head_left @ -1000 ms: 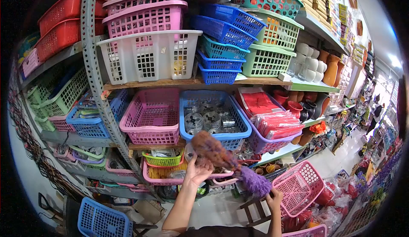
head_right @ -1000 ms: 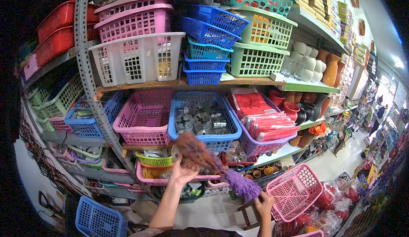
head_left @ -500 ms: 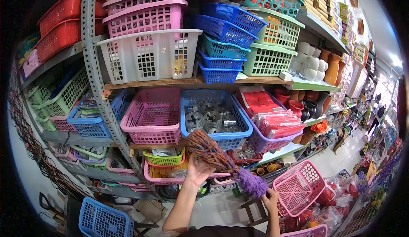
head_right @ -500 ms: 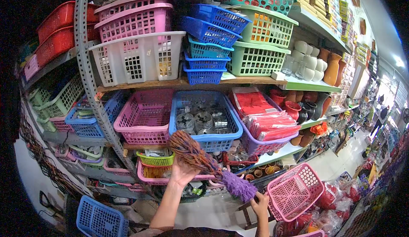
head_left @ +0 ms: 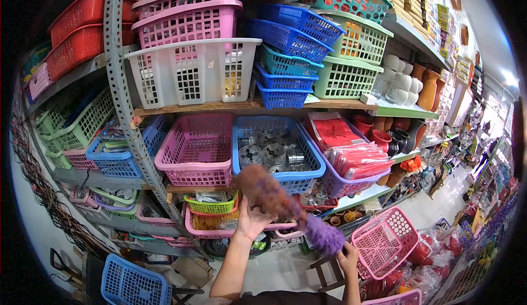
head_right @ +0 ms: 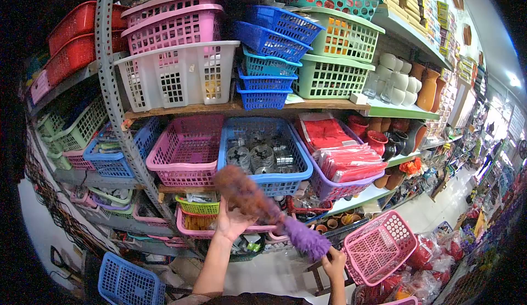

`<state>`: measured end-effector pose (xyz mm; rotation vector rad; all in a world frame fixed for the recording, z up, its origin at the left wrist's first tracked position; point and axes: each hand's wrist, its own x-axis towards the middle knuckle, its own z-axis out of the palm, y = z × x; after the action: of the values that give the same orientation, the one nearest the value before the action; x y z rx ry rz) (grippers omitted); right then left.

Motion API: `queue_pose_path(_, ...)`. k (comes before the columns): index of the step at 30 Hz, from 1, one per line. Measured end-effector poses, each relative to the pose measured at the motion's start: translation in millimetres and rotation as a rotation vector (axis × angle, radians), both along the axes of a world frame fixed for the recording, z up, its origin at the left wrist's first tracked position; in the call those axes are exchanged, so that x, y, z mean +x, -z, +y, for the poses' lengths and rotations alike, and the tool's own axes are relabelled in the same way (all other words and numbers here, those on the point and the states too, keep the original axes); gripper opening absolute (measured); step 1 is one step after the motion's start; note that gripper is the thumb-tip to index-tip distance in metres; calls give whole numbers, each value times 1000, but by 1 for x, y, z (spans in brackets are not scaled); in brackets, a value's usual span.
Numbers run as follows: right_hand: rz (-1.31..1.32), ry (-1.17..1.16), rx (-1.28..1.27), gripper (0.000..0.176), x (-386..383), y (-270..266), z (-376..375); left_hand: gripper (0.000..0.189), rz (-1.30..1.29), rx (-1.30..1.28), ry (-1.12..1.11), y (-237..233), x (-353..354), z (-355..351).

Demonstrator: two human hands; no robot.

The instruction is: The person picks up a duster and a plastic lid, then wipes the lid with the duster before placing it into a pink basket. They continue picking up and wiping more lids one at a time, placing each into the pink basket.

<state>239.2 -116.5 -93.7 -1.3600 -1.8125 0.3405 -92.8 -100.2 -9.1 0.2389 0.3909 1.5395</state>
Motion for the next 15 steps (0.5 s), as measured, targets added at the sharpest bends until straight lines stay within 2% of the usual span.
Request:
queue_pose_path(1, -24, 85, -19, 23, 2, 2, 1, 70, -2, 0, -2, 0, -2, -1)
queue_pose_path(3, 49, 79, -35, 20, 9, 1, 1, 77, -149, 123, 123, -3, -6, 0)
queue_pose_path(5, 123, 76, -47, 17, 20, 0, 1, 79, -129, 94, 50, -11, -8, 0)
queue_pose_path(7, -38, -53, 43, 15, 28, -4, -1, 79, -158, 246, 57, -10, -15, 1)
queue_pose_path(8, -136, -33, 15, 18, 35, -9, -2, 79, 11, 210, -29, -11, -16, 1)
queue_pose_path(9, -136, -29, 14, 18, 35, -12, -4, 80, -31, 201, 69, -16, -16, -3)
queue_pose_path(11, -89, 130, 21, 20, 31, -16, -4, 78, 0, 38, -40, -7, -8, 6)
queue_pose_path(13, -185, 109, 23, 20, 28, -18, -7, 81, 16, 90, -41, -7, -2, 6)
queue_pose_path(15, -151, -59, 42, 16, 30, -11, -5, 83, 34, 145, -35, -9, -1, 5)
